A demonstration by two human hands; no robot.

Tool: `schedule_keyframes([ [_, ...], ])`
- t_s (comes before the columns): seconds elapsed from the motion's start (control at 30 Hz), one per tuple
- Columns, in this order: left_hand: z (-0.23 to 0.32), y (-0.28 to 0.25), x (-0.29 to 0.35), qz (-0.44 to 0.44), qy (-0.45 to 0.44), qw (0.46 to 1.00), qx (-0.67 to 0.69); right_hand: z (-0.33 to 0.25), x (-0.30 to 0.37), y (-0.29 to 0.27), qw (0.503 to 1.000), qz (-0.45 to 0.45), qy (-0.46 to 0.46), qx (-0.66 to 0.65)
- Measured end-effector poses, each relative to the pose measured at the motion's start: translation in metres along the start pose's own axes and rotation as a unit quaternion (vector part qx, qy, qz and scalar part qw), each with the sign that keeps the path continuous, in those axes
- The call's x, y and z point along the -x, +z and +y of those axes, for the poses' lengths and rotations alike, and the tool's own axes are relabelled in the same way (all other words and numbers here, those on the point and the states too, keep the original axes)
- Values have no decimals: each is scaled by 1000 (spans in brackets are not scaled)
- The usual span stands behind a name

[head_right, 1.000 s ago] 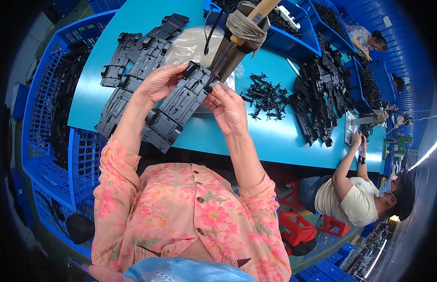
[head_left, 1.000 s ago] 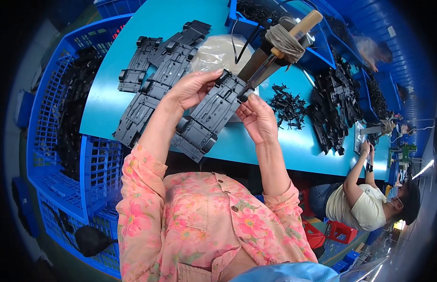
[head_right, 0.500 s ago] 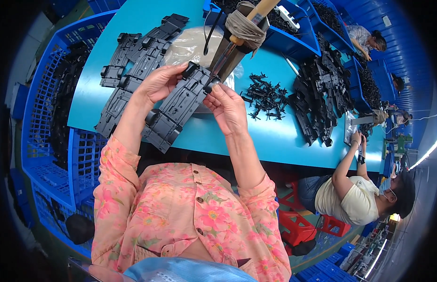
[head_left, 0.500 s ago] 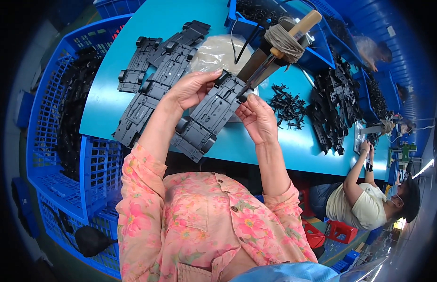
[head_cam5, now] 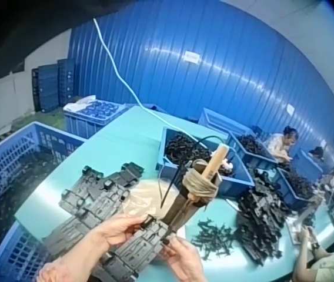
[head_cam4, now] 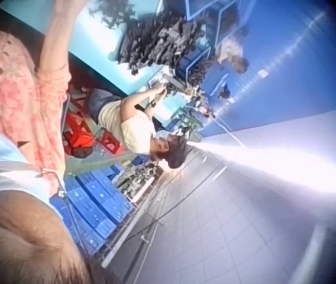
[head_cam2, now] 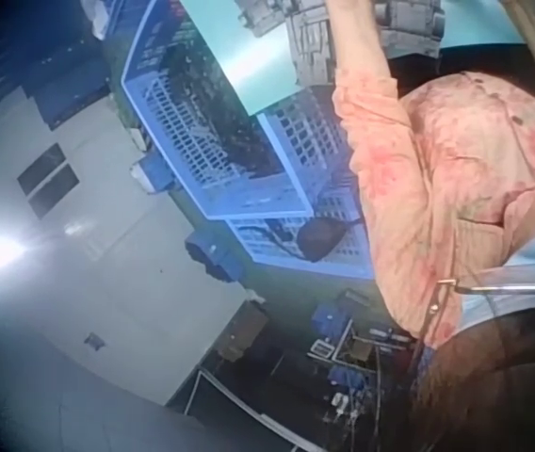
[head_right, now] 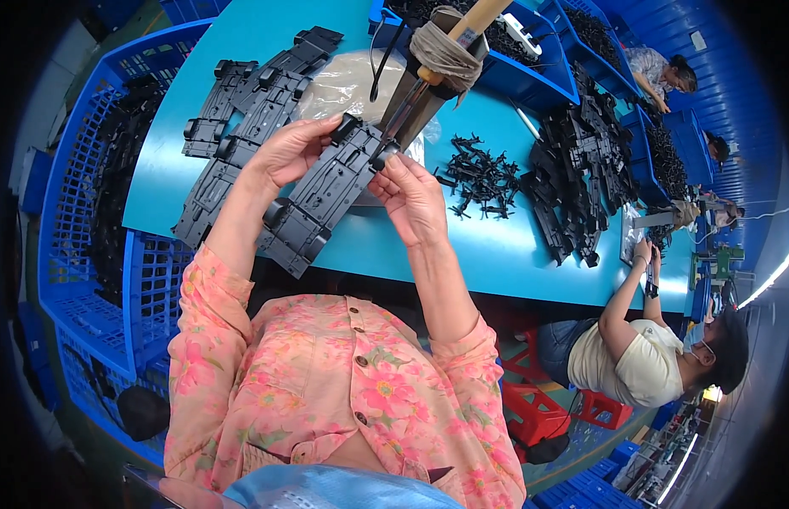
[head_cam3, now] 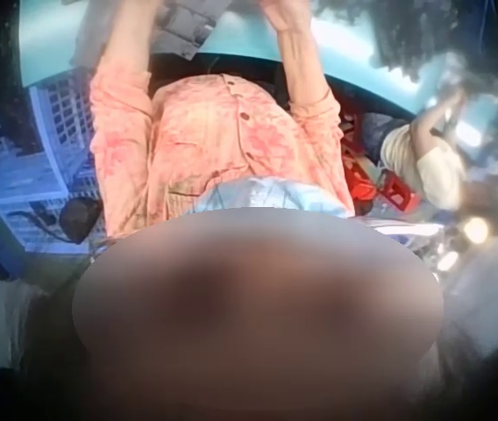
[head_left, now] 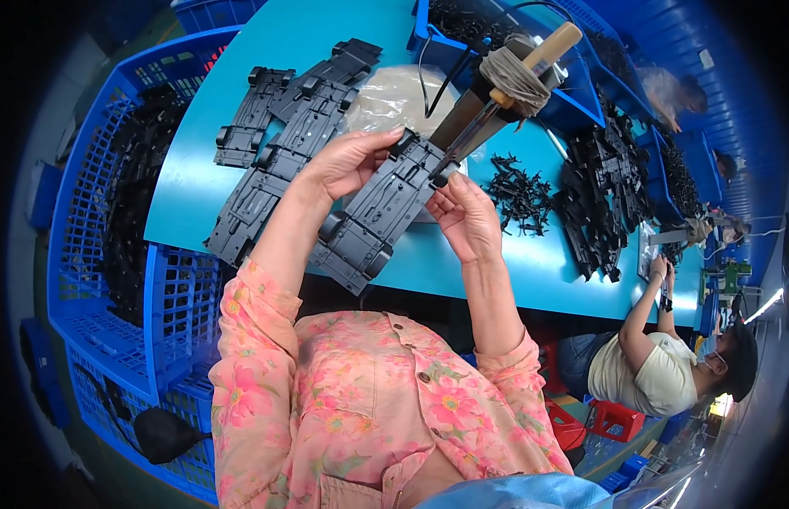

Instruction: Assembling small plastic components onto a larger toy chassis base.

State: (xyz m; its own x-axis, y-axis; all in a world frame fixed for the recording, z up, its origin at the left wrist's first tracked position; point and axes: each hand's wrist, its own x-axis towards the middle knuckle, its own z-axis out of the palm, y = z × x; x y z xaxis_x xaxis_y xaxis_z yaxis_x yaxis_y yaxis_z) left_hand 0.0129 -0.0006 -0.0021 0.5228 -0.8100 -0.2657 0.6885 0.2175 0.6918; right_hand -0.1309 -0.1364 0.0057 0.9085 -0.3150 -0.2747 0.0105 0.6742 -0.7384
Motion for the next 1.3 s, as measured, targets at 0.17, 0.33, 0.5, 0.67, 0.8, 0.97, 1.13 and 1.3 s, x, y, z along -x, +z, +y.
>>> schedule_keyframes([
  [0.17,0,1,1,-7,4,1000,1,0,0,-2,1000,-8,0,-2],
  [0.33,0,3,6,-3,6,1000,3,1,2,-1,1000,-9,2,2],
  [0.5,0,2,2,-5,2,1000,4,0,1,-2,1000,-6,0,2],
  [0.67,1,-1,3,-3,0,1000,12,2,-1,-2,1000,-2,1,6],
  [0.8,0,0,6,9,7,1000,11,3,-1,0,1000,-6,3,8],
  [0.97,-5,-1,15,7,-2,1000,16,13,0,-6,1000,-9,17,2],
  [1.13,-27,-3,10,-5,-1,1000,-10,12,13,-14,999,10,6,-49],
  [1.3,-55,3,45,69,-46,991,-107,-3,44,-46,999,-12,43,18],
])
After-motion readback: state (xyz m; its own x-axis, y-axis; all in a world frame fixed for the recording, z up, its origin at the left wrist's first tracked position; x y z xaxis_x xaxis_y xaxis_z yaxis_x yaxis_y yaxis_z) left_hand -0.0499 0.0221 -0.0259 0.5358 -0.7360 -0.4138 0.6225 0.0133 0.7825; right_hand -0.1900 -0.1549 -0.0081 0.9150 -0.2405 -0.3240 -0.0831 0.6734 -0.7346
